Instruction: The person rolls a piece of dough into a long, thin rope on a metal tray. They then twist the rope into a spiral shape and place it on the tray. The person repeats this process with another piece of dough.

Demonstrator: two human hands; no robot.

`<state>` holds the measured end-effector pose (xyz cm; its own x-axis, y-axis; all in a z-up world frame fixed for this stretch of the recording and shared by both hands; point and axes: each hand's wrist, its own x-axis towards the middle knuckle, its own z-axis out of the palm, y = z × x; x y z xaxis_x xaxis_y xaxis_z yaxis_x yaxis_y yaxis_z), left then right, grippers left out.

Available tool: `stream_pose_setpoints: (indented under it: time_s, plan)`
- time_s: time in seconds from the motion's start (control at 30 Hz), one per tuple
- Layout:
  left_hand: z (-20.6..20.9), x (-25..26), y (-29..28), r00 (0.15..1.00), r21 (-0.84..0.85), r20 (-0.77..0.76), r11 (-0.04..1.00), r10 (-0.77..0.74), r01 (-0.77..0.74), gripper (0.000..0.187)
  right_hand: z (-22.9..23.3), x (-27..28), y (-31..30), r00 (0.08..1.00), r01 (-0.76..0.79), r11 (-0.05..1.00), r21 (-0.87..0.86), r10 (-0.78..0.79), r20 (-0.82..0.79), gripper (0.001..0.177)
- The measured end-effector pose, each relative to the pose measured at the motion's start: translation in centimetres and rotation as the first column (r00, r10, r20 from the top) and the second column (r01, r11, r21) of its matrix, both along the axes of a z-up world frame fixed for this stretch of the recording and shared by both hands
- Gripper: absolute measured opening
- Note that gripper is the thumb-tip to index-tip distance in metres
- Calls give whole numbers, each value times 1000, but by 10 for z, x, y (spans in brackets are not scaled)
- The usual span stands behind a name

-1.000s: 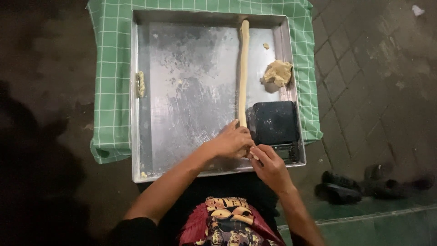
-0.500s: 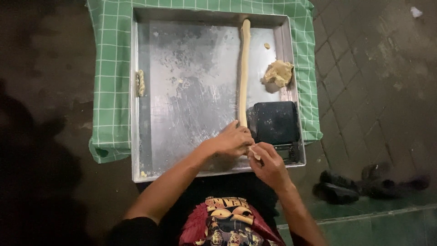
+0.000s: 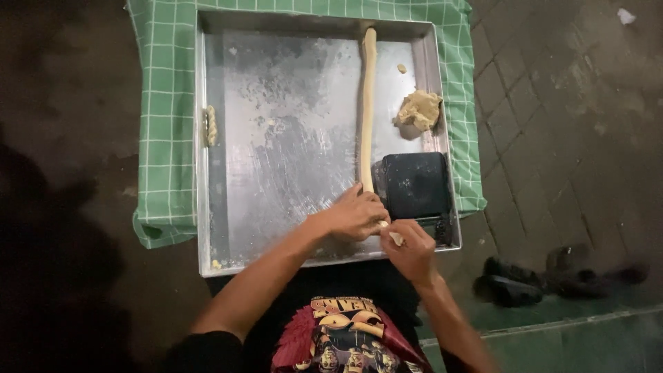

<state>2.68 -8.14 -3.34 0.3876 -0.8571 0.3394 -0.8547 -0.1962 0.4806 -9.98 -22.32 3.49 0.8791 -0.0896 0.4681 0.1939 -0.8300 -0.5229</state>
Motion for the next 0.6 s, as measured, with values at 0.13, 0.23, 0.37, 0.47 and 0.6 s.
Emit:
stream_pose_setpoints:
  time_s: [0.13, 0.23, 0.37, 0.47, 0.6]
  plan:
    - [8, -3, 6, 997, -20, 65, 999, 48, -47, 27, 5, -10, -46, 999, 34, 975, 220, -38, 13, 12]
    - [44, -9, 10, 995, 156, -97, 987, -15, 30, 33, 34, 1, -56, 989, 143, 976, 162, -134, -64, 5]
    - [65, -10, 14, 999, 133, 48, 991, 14, -20, 38, 34, 35, -72, 997, 60, 995, 80, -56, -62, 27]
    - [52, -20, 16, 990, 47, 126, 996, 70, -76, 41, 41, 46, -82, 997, 62, 998, -4, -63, -52, 32]
    - [49, -35, 22, 971, 60, 96, 972, 220, -226, 40, 56, 26, -102, 970, 209, 975, 80, -196, -140, 27]
